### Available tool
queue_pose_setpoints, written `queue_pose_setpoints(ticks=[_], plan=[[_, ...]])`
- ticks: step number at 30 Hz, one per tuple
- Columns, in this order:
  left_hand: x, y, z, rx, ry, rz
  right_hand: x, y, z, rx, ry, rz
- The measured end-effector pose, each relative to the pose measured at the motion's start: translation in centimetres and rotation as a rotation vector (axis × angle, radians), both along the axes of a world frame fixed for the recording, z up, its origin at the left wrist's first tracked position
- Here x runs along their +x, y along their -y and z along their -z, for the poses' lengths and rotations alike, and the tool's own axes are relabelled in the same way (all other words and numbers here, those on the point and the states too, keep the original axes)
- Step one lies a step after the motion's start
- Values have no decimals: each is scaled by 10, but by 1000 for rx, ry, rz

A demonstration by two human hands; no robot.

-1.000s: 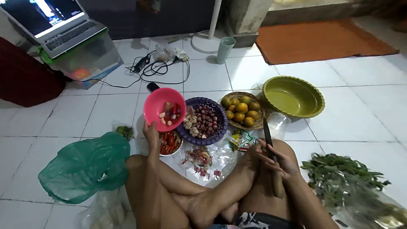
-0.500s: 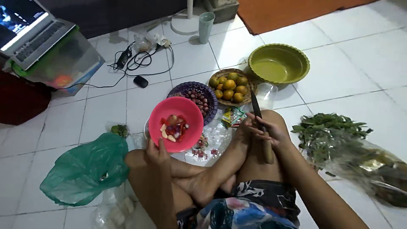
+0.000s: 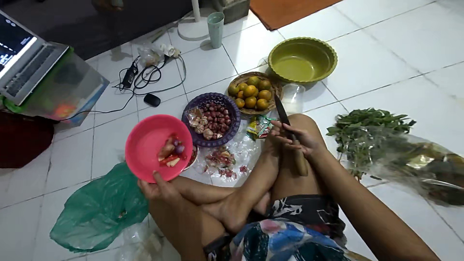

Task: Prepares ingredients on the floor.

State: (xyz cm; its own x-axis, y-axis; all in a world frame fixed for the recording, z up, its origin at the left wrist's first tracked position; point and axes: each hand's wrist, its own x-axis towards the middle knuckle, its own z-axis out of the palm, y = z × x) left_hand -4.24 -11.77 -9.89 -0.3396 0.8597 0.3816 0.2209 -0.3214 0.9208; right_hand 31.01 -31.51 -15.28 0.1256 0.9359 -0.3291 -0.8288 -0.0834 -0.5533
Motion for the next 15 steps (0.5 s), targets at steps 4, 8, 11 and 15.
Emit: queue_pose_setpoints(ticks=[4, 8, 11, 15], plan=[[3, 14, -15, -162, 154, 135, 1, -1, -1, -9, -14, -5], [14, 33, -35, -406, 272, 238, -2, -3, -6, -26, 18, -18], [22, 47, -45, -556, 305, 329, 1, -1, -3, -36, 35, -8], [23, 43, -31, -575, 368, 294, -1, -1, -5, -60, 88, 10]])
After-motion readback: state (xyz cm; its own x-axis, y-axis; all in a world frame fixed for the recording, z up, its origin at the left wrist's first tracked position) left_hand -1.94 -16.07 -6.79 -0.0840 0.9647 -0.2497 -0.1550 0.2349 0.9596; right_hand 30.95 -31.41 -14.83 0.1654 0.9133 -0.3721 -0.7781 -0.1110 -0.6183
